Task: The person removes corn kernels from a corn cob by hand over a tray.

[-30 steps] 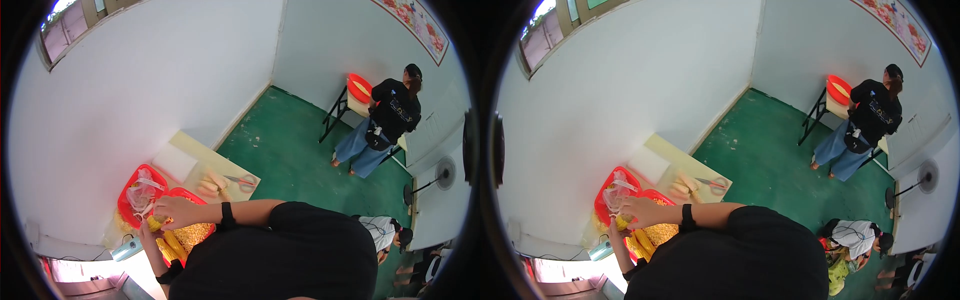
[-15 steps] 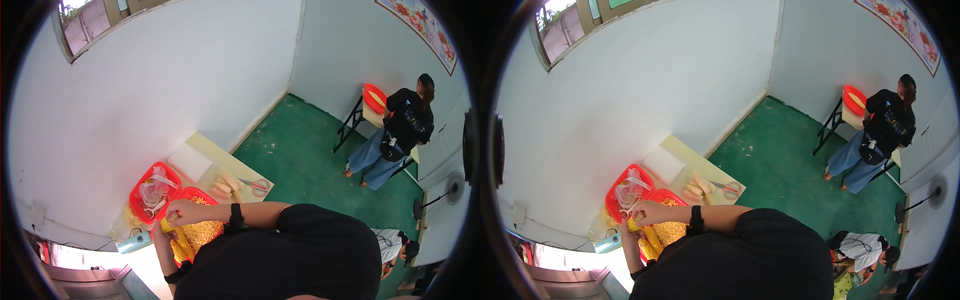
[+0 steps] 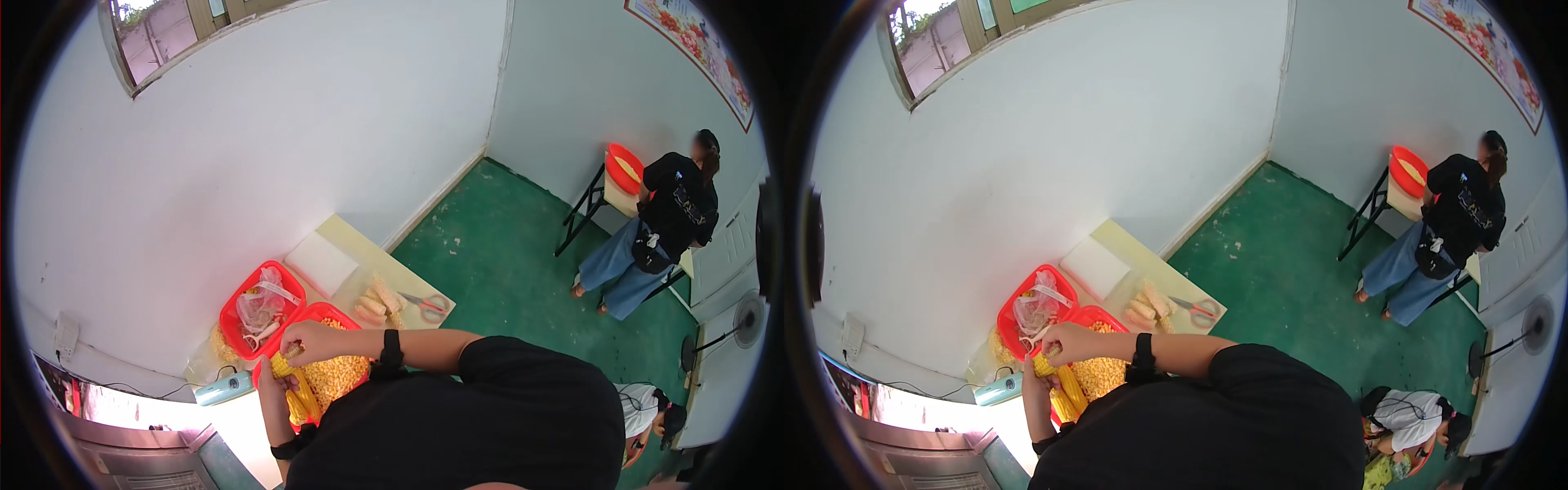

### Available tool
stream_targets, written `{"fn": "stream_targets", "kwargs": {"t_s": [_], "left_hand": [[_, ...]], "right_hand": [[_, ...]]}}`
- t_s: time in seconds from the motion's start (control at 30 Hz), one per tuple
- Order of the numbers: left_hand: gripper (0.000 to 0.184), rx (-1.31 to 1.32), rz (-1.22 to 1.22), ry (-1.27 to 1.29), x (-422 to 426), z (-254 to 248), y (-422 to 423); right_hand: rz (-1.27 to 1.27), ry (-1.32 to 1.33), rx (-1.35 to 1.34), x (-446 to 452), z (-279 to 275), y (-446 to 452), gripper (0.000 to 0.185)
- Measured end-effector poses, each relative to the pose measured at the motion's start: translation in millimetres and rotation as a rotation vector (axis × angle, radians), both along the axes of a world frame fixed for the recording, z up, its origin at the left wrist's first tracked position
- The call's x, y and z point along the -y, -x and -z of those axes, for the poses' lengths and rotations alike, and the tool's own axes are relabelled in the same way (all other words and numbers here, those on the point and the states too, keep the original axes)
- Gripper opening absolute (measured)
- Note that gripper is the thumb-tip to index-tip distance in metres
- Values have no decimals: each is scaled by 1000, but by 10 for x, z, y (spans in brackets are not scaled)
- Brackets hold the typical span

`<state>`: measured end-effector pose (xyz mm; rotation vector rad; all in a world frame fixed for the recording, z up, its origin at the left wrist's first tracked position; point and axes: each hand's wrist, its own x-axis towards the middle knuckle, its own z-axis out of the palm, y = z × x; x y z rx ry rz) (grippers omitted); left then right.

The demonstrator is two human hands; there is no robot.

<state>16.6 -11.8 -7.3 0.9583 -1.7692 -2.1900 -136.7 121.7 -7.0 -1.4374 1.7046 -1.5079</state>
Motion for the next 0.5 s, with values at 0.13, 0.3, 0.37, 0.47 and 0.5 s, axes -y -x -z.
{"fn": "stream_targets", "kwargs": {"t_s": [0.13, 0.3, 0.37, 0.47, 0.5], "left_hand": [[55, -23, -25, 2, -23, 32, 34], [52, -32, -28, 24, -13, 74, 34], [50, -63, -24, 14, 0, 134, 49], [49, -116, -66, 8, -22, 129, 109], [49, -132, -104, 24, -88, 53, 158]], "right_hand": [[37, -4, -20, 14, 24, -15, 27], [71, 25, -24, -18, 15, -40, 28], [76, 12, -45, -32, -13, -42, 26], [233, 143, -373, -40, -47, -127, 22], [263, 205, -487, -33, -83, -132, 21]]}}
